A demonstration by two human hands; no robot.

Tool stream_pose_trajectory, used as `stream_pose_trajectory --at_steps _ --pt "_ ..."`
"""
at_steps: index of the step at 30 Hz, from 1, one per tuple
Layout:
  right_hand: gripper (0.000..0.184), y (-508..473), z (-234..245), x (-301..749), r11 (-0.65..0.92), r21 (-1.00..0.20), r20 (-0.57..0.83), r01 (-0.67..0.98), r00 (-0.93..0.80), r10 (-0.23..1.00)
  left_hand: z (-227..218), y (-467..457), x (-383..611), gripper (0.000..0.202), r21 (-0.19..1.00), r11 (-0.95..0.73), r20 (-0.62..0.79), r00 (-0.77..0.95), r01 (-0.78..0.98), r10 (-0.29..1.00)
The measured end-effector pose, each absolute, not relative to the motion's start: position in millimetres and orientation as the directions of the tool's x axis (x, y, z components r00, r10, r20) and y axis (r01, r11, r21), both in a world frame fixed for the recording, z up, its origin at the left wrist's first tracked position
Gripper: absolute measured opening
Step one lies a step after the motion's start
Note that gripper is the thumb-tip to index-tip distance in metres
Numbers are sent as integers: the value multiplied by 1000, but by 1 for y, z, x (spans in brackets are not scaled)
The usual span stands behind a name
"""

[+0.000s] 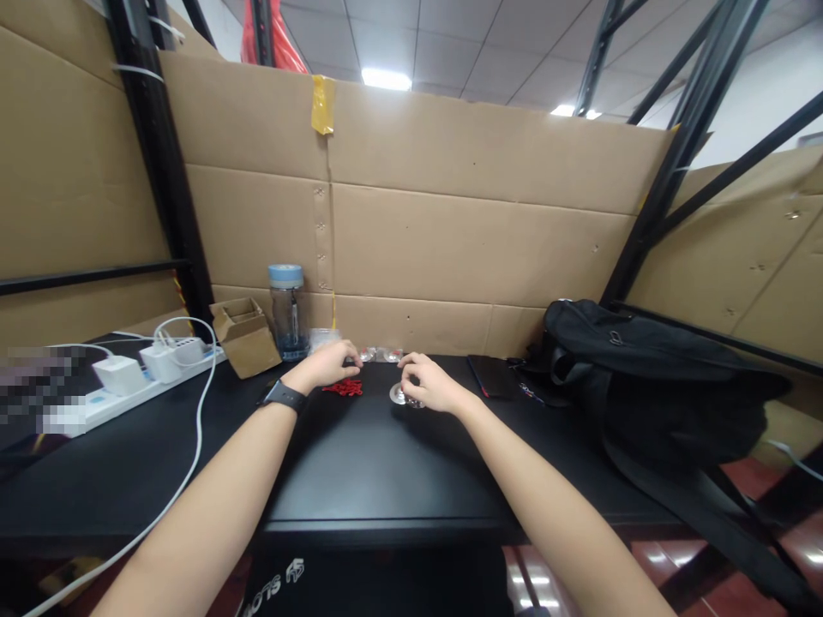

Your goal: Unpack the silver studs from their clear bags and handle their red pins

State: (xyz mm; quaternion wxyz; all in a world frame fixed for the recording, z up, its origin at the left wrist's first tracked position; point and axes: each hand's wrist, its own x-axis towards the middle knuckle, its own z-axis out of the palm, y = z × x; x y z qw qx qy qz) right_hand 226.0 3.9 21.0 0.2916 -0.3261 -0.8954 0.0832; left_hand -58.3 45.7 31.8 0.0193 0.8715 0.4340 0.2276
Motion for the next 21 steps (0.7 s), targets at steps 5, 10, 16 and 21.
stream_pose_trajectory --at_steps 5,10,16,21 --pt "10 -5 25 224 771 -320 349 550 -688 636 22 50 -64 22 275 -545 162 521 792 838" --pt "8 -10 29 223 798 -359 269 484 -766 584 18 50 -60 16 266 -515 126 500 815 857" --pt "17 -6 33 230 792 -460 276 401 -783 557 17 51 -58 10 263 -567 141 551 780 823" --pt "11 25 20 258 651 -375 395 660 -521 757 21 49 -58 8 245 -589 140 573 770 807"
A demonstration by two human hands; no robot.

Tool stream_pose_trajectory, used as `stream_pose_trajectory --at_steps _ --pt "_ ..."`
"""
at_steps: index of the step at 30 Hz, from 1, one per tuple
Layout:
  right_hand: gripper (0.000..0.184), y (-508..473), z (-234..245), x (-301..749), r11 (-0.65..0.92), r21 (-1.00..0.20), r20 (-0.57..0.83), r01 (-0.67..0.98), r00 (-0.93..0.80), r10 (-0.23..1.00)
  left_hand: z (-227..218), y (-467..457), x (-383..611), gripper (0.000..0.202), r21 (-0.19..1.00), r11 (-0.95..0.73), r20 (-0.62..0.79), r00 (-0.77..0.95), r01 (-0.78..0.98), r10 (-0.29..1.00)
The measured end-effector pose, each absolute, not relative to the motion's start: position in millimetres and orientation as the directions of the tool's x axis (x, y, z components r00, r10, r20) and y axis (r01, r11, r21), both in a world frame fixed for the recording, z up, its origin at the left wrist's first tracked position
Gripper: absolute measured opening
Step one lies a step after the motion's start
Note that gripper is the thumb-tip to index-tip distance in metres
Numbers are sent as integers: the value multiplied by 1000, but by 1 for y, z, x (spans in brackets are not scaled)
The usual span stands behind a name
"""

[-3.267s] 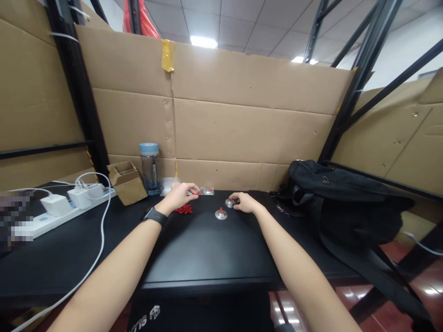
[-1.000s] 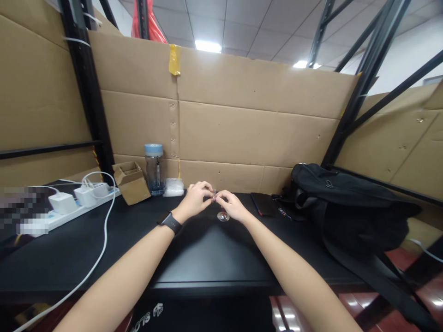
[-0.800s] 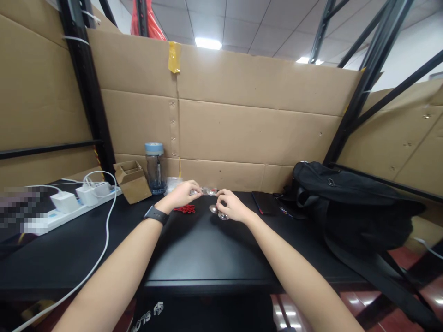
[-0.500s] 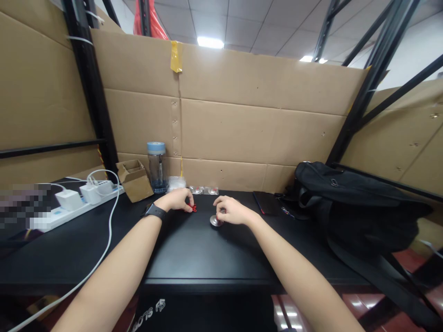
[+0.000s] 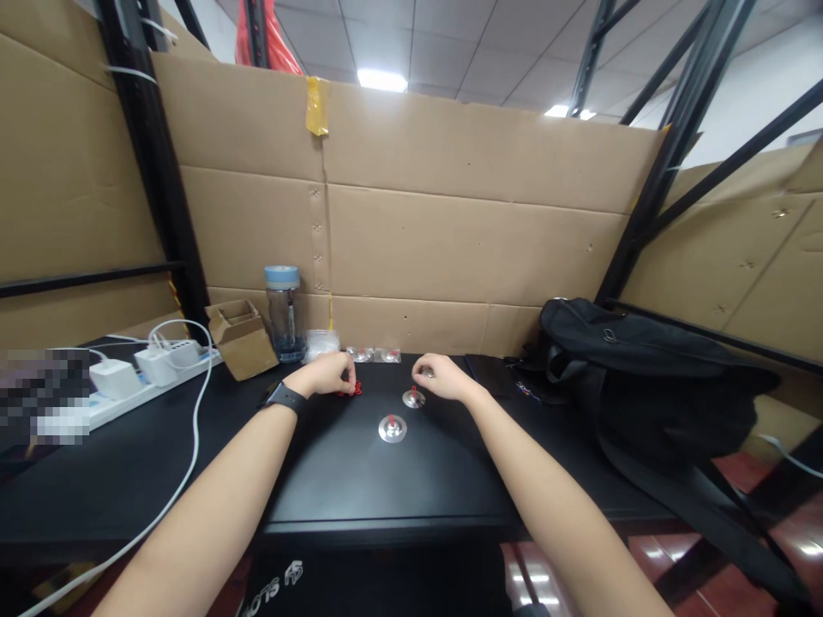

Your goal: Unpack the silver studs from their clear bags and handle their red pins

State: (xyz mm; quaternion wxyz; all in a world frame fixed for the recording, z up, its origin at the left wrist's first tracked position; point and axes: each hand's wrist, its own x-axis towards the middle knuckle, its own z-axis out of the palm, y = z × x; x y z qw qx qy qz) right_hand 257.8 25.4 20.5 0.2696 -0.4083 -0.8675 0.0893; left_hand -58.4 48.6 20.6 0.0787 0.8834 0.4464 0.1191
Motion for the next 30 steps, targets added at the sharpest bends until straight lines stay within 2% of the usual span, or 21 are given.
stream_pose_trajectory --at_steps 4,7,10,15,18,22,24,26,30 --pt "28 45 11 283 497 -326 393 804 -363 845 27 44 -58 16 262 -589 205 552 765 808" --pt "32 50 7 291 481 -338 343 809 -369 864 30 39 -48 21 290 -630 291 561 720 775" --pt "31 50 5 290 492 -327 319 807 -396 861 27 35 -32 19 257 -645 351 552 719 756" --pt "27 51 4 287 492 -313 289 812 -412 864 19 34 -20 8 198 -606 254 557 770 791" --pt "26 52 5 288 493 -309 295 813 -411 863 20 38 -30 11 216 -591 281 530 777 800" --pt "25 52 6 291 486 -320 292 813 -404 867 18 51 -58 27 280 -425 385 304 861 871" --pt "25 51 6 291 485 -327 291 811 -402 868 11 58 -75 30 217 -260 406 155 941 901" --pt "25 51 6 290 485 -334 291 808 -401 868 2 62 -87 37 153 -154 387 84 976 918" --pt "25 51 4 290 491 -348 295 799 -404 866 -12 63 -96 37 133 -86 362 32 987 931"
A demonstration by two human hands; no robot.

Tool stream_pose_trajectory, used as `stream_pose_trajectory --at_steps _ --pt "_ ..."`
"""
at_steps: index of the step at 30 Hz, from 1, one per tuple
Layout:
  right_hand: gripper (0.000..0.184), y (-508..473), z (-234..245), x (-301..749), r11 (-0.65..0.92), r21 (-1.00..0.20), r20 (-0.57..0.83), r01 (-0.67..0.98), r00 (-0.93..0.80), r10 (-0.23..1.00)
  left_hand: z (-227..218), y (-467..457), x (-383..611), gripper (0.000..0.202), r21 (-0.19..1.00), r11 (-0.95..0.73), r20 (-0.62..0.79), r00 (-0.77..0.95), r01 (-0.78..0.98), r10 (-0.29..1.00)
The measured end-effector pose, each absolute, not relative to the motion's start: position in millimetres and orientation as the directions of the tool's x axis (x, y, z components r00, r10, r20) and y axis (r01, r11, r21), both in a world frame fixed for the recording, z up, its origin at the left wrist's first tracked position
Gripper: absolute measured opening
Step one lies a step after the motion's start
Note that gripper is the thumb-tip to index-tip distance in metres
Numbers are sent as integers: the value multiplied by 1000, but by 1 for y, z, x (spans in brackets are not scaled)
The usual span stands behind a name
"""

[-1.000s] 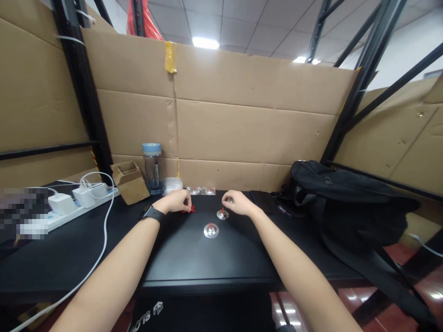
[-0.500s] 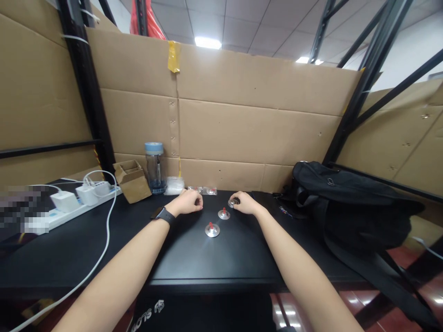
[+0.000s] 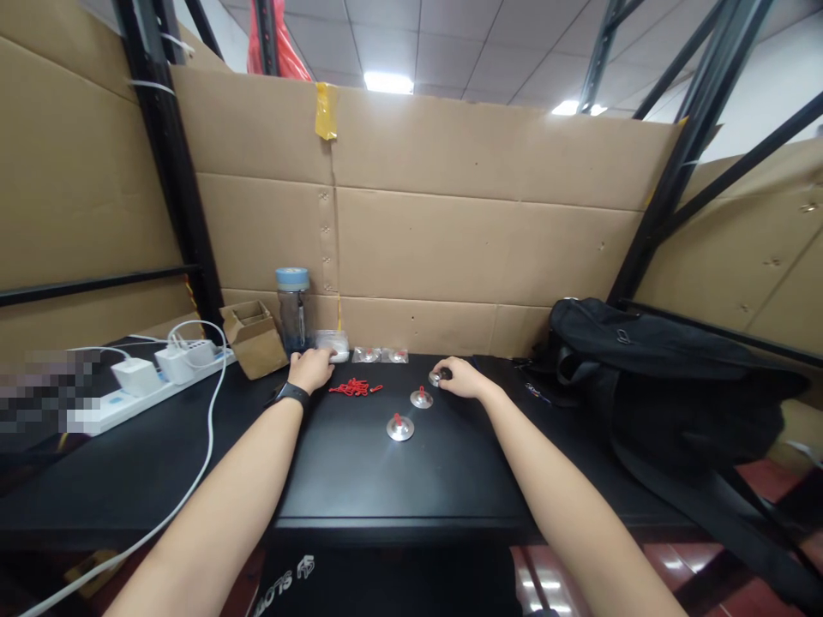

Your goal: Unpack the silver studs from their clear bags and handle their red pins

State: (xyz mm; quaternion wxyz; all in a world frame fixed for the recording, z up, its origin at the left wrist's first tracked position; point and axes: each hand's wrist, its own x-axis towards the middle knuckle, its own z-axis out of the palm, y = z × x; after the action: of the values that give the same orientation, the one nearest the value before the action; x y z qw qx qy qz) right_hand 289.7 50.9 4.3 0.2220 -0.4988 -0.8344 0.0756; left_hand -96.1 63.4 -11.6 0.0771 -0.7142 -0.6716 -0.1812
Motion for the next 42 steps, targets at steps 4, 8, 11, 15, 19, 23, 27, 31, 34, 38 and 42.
stream_pose_trajectory --at_steps 4,8,11,15,19,23,27,31,34,38,42 --pt "26 52 4 290 494 -352 285 795 -411 866 -9 62 -96 29 130 -33 366 -17 991 930" --pt "27 53 3 291 490 -349 276 798 -413 868 3 59 -100 32 126 -13 378 -36 992 925" --pt "28 53 4 291 492 -333 287 805 -410 866 15 53 -95 35 142 -29 447 -38 990 894" --pt "29 49 8 286 529 -316 349 788 -421 837 23 42 -59 33 154 -253 582 119 955 805" --pt "39 38 16 277 624 -346 352 700 -520 778 14 27 -7 28 42 -502 527 408 864 746" --pt "45 26 23 268 692 -376 200 616 -675 710 13 9 19 29 -23 -590 510 517 807 688" --pt "26 22 24 261 717 -338 135 609 -723 677 31 -7 17 27 87 -738 376 664 669 646" --pt "17 25 22 260 713 -305 121 631 -717 686 36 -12 19 22 261 -852 146 854 454 500" --pt "14 25 23 261 678 -298 106 672 -682 723 32 -10 23 11 307 -849 115 869 429 481" --pt "13 20 26 259 589 -233 95 774 -585 806 32 -7 21 11 287 -846 125 858 449 498" --pt "13 14 29 256 486 -115 101 867 -476 874 36 -6 16 8 178 -831 100 831 527 548"
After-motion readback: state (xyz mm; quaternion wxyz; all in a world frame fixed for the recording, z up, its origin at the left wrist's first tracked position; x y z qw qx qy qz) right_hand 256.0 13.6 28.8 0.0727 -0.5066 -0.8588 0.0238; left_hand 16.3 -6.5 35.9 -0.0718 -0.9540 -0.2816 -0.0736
